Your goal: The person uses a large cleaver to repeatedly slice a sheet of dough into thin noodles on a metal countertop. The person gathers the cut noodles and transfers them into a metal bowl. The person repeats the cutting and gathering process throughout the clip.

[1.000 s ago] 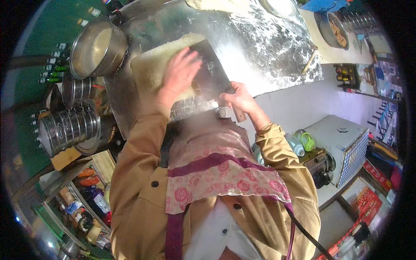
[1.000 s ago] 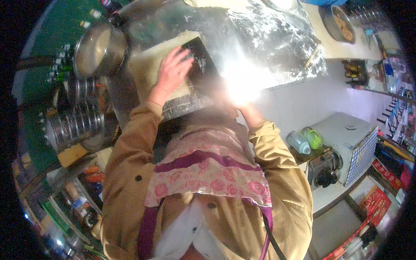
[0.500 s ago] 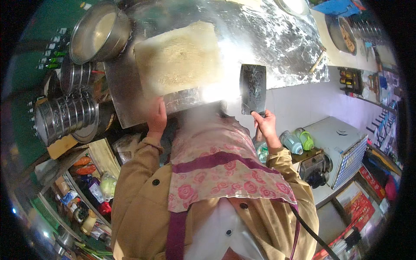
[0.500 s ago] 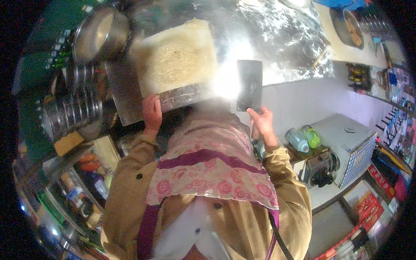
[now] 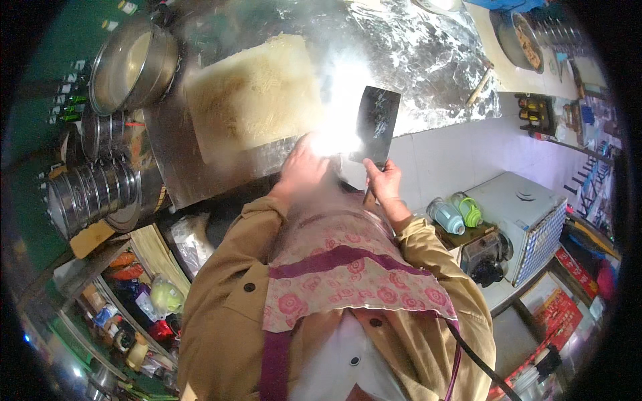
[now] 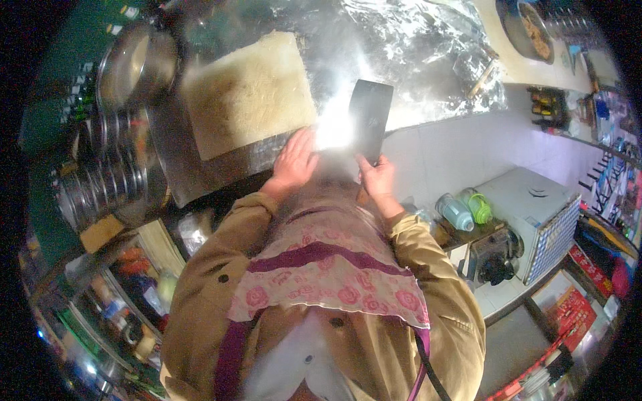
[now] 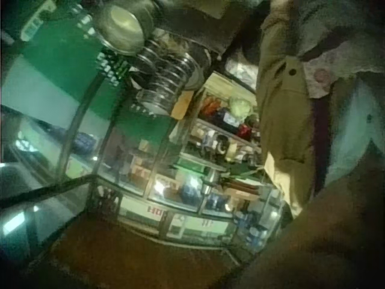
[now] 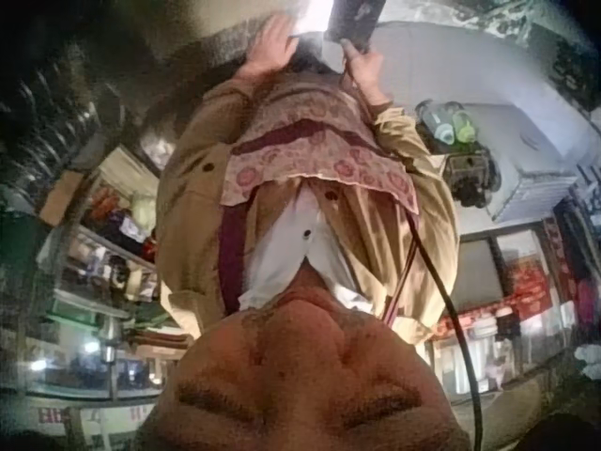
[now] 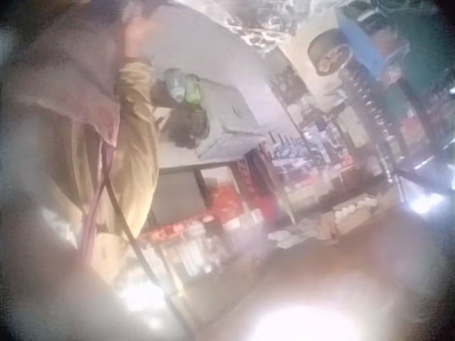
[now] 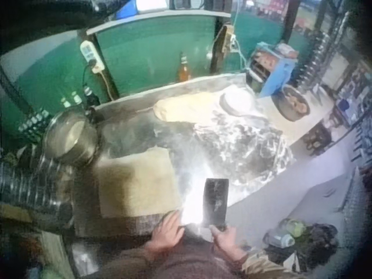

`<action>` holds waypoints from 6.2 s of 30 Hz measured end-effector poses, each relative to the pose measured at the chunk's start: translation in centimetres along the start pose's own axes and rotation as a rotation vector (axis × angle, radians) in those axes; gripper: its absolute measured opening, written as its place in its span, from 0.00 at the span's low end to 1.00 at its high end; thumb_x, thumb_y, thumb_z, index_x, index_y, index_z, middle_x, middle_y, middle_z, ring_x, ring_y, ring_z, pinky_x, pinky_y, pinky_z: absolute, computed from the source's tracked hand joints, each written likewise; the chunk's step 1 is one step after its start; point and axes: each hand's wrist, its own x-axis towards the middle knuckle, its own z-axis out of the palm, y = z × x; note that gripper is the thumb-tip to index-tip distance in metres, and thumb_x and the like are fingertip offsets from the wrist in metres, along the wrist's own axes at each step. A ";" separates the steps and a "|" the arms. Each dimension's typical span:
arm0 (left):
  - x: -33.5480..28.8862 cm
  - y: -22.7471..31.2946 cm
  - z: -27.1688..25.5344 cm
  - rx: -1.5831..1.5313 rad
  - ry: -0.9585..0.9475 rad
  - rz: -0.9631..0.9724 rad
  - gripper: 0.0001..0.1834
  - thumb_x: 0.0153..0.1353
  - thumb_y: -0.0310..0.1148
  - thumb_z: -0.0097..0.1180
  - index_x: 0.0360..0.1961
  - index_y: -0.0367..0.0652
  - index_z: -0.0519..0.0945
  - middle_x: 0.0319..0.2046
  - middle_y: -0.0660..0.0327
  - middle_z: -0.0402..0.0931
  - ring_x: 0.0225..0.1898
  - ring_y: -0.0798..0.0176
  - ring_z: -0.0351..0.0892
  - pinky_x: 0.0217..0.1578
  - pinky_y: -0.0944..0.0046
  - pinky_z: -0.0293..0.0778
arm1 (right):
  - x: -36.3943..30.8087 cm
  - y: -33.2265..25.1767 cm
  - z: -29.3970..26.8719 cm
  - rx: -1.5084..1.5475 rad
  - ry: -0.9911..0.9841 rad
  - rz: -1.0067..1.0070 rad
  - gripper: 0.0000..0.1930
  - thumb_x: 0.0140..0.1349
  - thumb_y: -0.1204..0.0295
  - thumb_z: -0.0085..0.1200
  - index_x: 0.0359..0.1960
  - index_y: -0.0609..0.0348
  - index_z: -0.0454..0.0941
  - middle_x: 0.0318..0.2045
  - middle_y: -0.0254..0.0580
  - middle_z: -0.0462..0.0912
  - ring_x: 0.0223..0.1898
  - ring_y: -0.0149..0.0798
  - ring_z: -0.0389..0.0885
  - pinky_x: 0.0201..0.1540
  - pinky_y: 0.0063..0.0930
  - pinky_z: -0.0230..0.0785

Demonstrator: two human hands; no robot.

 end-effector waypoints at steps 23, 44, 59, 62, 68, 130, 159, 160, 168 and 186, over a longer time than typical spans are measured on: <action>10.9 -0.5 -7.8 -0.135 0.469 0.357 0.08 0.64 0.23 0.63 0.43 0.35 0.89 0.52 0.51 0.86 0.62 0.50 0.81 0.62 0.55 0.79 | 1.1 -11.3 9.7 0.150 -0.301 -0.087 0.02 0.66 0.79 0.52 0.36 0.63 0.77 0.21 0.34 0.79 0.17 0.29 0.75 0.22 0.25 0.68; 3.3 -13.7 -15.2 0.669 0.106 0.606 0.31 0.74 0.54 0.49 0.73 0.54 0.71 0.79 0.52 0.57 0.80 0.46 0.50 0.78 0.38 0.46 | -0.9 -11.1 15.1 -0.844 -0.008 -0.575 0.13 0.62 0.71 0.61 0.36 0.72 0.74 0.30 0.73 0.82 0.37 0.72 0.84 0.39 0.54 0.77; 6.2 -13.4 -20.2 0.470 0.249 0.326 0.31 0.75 0.51 0.50 0.72 0.44 0.71 0.74 0.47 0.63 0.77 0.41 0.55 0.77 0.38 0.47 | -1.0 -12.2 15.5 -0.913 -0.061 -0.482 0.12 0.68 0.68 0.55 0.40 0.69 0.73 0.29 0.67 0.84 0.32 0.71 0.83 0.37 0.58 0.78; 7.3 -16.7 -19.6 0.195 0.386 -0.082 0.31 0.74 0.48 0.53 0.71 0.42 0.71 0.73 0.47 0.64 0.75 0.42 0.59 0.76 0.41 0.52 | -0.5 -14.5 15.3 -0.903 -0.077 -0.490 0.13 0.67 0.68 0.58 0.37 0.68 0.72 0.27 0.70 0.81 0.34 0.73 0.81 0.37 0.59 0.75; 6.1 -17.3 -18.2 0.016 0.190 -0.167 0.32 0.74 0.45 0.53 0.73 0.41 0.67 0.72 0.45 0.65 0.74 0.42 0.62 0.73 0.48 0.61 | 0.1 -16.8 17.1 -0.987 -0.122 -0.672 0.13 0.66 0.67 0.58 0.40 0.66 0.73 0.31 0.71 0.81 0.37 0.72 0.81 0.39 0.59 0.75; 18.8 -19.5 -25.1 0.427 -0.149 0.348 0.09 0.43 0.23 0.66 0.26 0.51 0.83 0.32 0.60 0.84 0.42 0.49 0.84 0.41 0.49 0.80 | -0.7 -21.0 26.6 -1.208 -0.467 -0.537 0.16 0.60 0.73 0.58 0.47 0.70 0.77 0.29 0.58 0.85 0.33 0.61 0.86 0.38 0.52 0.78; 18.9 -17.9 -24.0 0.410 -0.101 0.254 0.08 0.49 0.24 0.63 0.30 0.51 0.86 0.36 0.60 0.85 0.46 0.50 0.84 0.44 0.49 0.81 | 3.4 -19.1 23.6 -1.299 -0.465 -0.520 0.15 0.62 0.72 0.55 0.48 0.67 0.75 0.32 0.61 0.86 0.34 0.64 0.87 0.38 0.54 0.80; 18.5 -18.1 -23.5 0.419 -0.051 0.282 0.08 0.46 0.23 0.64 0.27 0.50 0.84 0.34 0.61 0.84 0.45 0.51 0.84 0.42 0.49 0.80 | 3.9 -17.5 23.6 -1.323 -0.449 -0.519 0.15 0.62 0.71 0.56 0.48 0.67 0.74 0.31 0.61 0.86 0.34 0.64 0.87 0.37 0.54 0.80; 18.0 -16.7 -25.3 0.506 -0.041 0.307 0.07 0.50 0.25 0.64 0.31 0.48 0.87 0.36 0.60 0.86 0.47 0.50 0.85 0.45 0.49 0.81 | 4.3 -17.6 22.6 -1.310 -0.432 -0.628 0.15 0.61 0.69 0.58 0.45 0.65 0.73 0.29 0.61 0.85 0.33 0.64 0.86 0.38 0.54 0.80; 14.4 -20.1 -24.5 0.427 -0.098 0.185 0.06 0.49 0.26 0.65 0.27 0.51 0.87 0.32 0.54 0.85 0.39 0.45 0.86 0.39 0.46 0.81 | 2.3 -17.0 25.0 -1.401 -0.529 -0.592 0.19 0.59 0.67 0.62 0.49 0.65 0.77 0.34 0.57 0.87 0.36 0.59 0.88 0.40 0.49 0.82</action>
